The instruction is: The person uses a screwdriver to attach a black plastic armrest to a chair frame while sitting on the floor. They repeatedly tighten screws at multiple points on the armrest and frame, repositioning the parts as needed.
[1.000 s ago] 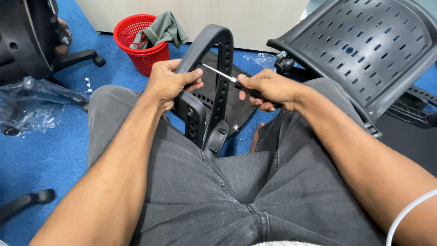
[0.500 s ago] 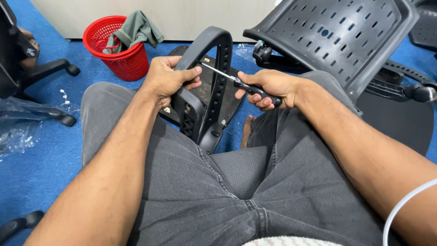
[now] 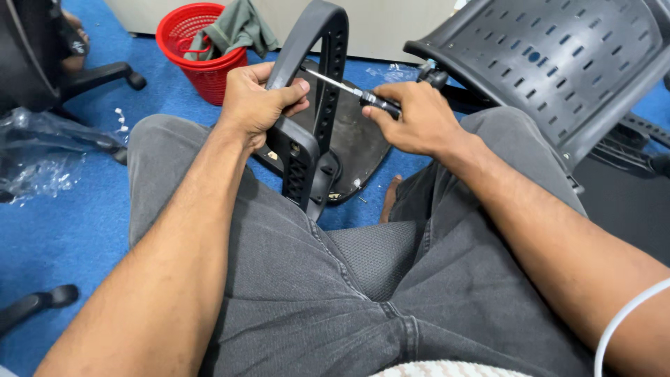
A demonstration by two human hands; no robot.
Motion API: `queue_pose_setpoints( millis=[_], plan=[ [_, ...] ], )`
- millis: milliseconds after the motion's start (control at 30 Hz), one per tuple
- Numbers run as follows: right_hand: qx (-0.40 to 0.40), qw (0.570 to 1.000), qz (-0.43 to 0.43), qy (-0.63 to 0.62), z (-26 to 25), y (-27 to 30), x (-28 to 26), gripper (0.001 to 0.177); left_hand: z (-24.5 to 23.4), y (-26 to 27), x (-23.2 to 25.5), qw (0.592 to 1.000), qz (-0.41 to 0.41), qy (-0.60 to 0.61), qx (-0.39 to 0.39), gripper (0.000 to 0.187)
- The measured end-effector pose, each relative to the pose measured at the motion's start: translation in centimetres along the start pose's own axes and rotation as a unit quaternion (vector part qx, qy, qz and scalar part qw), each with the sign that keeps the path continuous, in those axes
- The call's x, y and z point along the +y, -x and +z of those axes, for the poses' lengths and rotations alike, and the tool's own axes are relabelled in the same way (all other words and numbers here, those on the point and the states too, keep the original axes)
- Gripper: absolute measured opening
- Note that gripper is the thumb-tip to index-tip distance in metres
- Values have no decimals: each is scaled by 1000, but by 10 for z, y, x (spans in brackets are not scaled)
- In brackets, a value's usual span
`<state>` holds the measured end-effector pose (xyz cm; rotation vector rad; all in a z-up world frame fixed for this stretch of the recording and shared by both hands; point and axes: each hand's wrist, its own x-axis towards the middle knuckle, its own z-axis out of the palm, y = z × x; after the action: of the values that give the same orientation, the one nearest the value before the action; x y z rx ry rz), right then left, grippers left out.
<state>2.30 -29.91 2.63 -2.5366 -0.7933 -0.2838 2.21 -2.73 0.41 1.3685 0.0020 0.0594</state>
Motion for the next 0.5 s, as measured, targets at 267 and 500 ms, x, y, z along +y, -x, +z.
queue_pose_setpoints(
  millis=[267,500],
  plan=[
    [-216,911,222,-272,-12,-13,-20,24,-16,15,-1,999,-36,11,-3,16],
    [-275,852,271,-355,-16,-25,-31,26,-28,22,-2,999,-49,-22,4,20]
  ],
)
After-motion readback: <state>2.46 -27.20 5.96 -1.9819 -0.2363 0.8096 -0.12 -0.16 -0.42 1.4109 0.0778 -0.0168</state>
